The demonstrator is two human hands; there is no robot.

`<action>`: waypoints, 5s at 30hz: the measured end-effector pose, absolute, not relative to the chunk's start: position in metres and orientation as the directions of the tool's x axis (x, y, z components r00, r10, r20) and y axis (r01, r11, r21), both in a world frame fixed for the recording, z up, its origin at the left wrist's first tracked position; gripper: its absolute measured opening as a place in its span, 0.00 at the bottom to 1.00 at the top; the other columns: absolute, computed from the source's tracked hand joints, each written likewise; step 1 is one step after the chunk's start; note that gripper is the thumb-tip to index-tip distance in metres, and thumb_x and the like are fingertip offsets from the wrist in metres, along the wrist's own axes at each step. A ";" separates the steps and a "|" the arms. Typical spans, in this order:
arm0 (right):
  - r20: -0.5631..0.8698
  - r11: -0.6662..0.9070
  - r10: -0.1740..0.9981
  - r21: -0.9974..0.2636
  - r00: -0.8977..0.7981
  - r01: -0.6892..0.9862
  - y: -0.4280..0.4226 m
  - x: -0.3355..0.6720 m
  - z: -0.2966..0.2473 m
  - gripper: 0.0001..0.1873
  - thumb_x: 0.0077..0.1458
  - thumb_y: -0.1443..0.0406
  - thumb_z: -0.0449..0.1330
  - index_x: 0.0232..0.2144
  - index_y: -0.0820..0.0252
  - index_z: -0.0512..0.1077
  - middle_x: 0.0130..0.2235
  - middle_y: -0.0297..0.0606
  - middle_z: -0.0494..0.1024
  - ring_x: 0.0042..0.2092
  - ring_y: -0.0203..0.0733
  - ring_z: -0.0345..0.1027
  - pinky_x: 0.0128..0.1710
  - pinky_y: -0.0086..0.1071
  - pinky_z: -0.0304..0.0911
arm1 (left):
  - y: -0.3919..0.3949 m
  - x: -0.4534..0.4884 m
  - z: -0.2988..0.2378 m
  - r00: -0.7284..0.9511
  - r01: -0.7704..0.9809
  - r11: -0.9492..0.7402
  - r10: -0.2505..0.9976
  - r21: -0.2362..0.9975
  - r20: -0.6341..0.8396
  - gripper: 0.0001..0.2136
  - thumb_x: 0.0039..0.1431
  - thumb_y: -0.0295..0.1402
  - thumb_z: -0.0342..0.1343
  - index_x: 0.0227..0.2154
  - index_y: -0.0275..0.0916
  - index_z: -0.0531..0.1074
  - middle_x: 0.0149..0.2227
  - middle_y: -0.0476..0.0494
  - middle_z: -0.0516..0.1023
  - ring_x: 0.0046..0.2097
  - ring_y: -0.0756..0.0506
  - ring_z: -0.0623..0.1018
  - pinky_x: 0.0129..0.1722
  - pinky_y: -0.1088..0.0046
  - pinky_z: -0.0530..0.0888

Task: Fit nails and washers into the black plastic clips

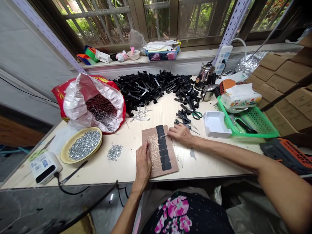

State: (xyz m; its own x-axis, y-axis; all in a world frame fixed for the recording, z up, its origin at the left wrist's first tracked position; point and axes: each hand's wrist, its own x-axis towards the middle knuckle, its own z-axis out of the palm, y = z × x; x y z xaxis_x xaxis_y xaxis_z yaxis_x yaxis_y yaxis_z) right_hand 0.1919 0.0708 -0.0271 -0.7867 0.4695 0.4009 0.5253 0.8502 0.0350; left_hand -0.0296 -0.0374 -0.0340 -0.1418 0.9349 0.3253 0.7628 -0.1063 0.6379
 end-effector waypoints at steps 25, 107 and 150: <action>0.385 0.836 0.495 0.034 -0.779 0.548 0.041 0.194 -0.027 0.12 0.65 0.66 0.48 0.39 0.59 0.72 0.38 0.38 0.75 0.35 0.37 0.61 0.35 0.32 0.50 | -0.040 -0.027 -0.033 -0.093 0.777 -0.191 0.908 0.599 0.409 0.19 0.62 0.31 0.45 0.55 0.39 0.64 0.51 0.35 0.72 0.51 0.39 0.71 0.53 0.56 0.66; 0.124 0.260 0.923 -0.899 -0.365 0.352 0.002 0.142 0.041 0.18 0.56 0.53 0.56 0.39 0.60 0.74 0.33 0.39 0.73 0.29 0.38 0.66 0.25 0.30 0.62 | 0.007 -0.100 -0.017 -0.338 0.866 0.235 0.926 0.442 0.170 0.11 0.59 0.23 0.44 0.33 0.35 0.73 0.40 0.34 0.74 0.46 0.40 0.68 0.42 0.64 0.66; 0.536 0.712 0.627 -0.099 -0.566 0.695 -0.029 0.168 0.063 0.14 0.65 0.65 0.48 0.31 0.58 0.71 0.32 0.37 0.73 0.33 0.36 0.66 0.31 0.29 0.53 | -0.054 0.004 0.045 -0.153 -0.365 0.127 0.969 0.922 -0.194 0.13 0.44 0.39 0.66 0.28 0.33 0.76 0.25 0.47 0.76 0.24 0.53 0.72 0.29 0.75 0.72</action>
State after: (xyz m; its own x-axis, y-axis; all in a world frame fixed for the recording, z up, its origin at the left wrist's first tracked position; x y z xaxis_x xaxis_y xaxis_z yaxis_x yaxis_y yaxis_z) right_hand 0.1677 -0.0293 0.0632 -0.5657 0.6269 0.5357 0.6951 0.7120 -0.0991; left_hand 0.0042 -0.0539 0.0447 -0.1526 0.9691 -0.1936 -0.3648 0.1268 0.9224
